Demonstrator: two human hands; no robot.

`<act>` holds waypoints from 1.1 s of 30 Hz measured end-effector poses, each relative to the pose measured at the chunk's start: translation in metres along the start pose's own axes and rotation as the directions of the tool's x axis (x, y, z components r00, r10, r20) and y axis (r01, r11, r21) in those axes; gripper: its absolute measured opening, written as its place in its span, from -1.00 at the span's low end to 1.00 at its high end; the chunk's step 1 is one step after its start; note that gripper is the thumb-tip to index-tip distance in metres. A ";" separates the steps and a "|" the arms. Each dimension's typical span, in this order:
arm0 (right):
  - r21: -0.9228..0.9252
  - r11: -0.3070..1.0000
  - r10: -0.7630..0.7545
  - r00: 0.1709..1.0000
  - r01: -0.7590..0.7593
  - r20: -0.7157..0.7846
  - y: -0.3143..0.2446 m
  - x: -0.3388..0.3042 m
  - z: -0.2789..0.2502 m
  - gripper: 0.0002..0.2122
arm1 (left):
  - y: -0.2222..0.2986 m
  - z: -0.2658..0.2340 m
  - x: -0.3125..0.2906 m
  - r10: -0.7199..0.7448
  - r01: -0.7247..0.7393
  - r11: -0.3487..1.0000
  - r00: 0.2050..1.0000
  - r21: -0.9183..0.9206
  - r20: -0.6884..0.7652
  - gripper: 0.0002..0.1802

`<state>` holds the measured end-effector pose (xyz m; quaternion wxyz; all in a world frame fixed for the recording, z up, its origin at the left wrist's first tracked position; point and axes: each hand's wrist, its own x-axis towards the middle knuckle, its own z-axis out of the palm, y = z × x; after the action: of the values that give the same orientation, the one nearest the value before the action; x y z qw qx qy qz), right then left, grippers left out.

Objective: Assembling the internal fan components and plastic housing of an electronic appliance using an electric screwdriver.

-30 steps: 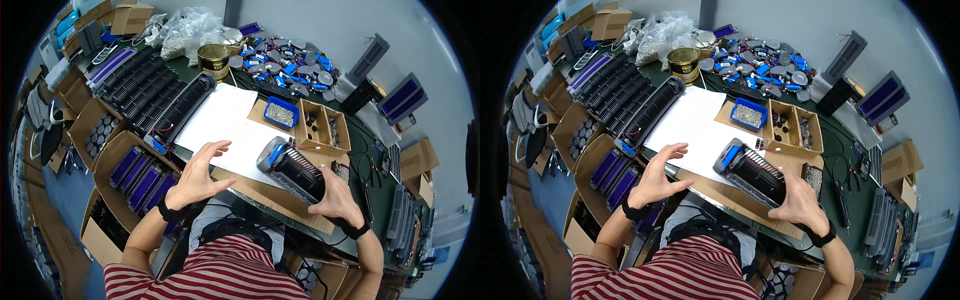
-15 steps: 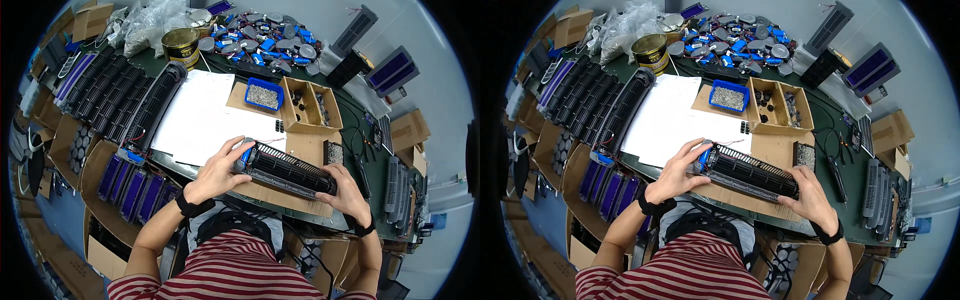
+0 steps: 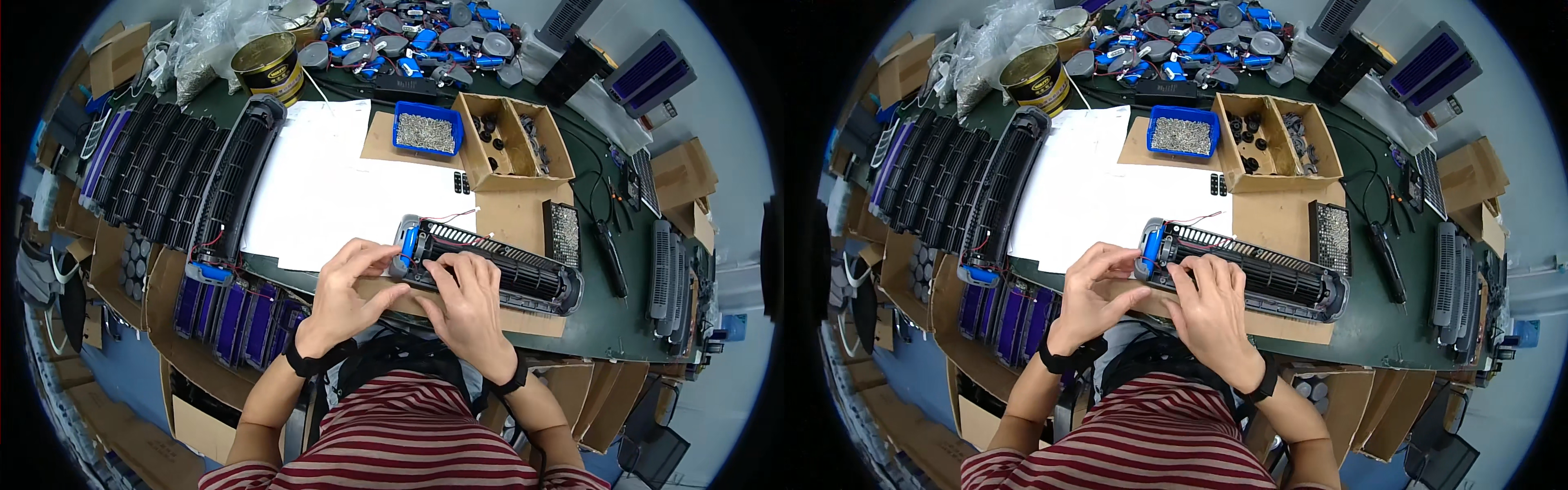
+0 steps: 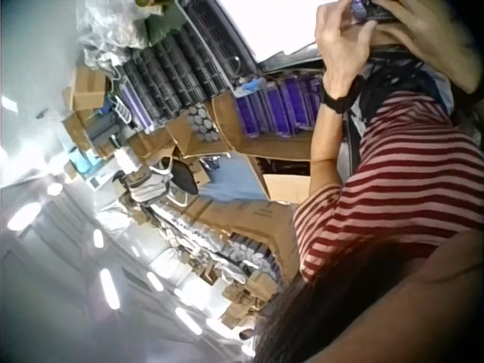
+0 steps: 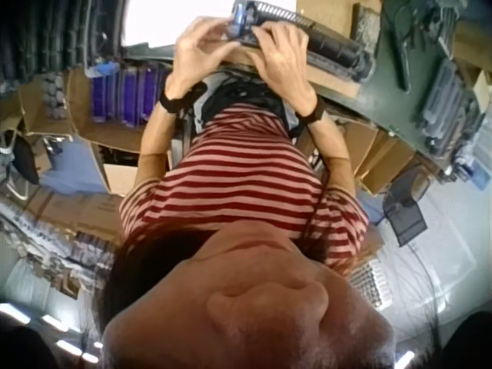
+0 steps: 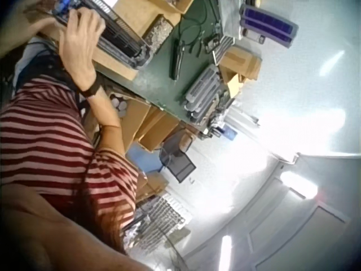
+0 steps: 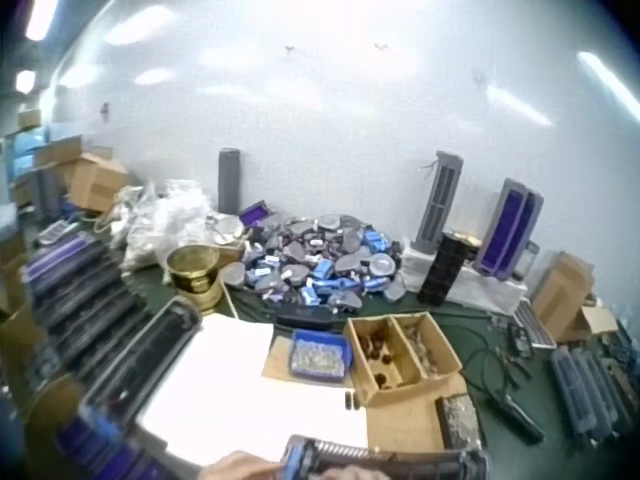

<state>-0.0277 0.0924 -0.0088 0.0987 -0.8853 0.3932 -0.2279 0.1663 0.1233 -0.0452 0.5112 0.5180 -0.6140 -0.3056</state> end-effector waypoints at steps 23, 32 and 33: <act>0.029 0.998 0.060 0.998 -0.059 -0.035 0.002 0.008 0.024 -0.75 | 0.012 0.002 0.029 -0.290 0.282 0.956 0.951 0.075 0.113 -0.36; 0.143 0.985 0.104 0.994 -0.097 -0.043 0.005 0.009 0.021 -0.62 | 0.013 0.002 0.027 -0.290 0.283 0.956 0.953 0.081 0.087 -0.35; 0.185 0.975 0.131 0.991 -0.121 -0.040 0.005 0.008 0.020 -0.64 | 0.013 0.003 0.027 -0.289 0.282 0.956 0.953 0.078 0.090 -0.35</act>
<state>-0.0167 0.0828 -0.0250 0.1833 -0.8396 0.4286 -0.2791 0.1611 0.1010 -0.0254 0.4133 0.6015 -0.5670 -0.3819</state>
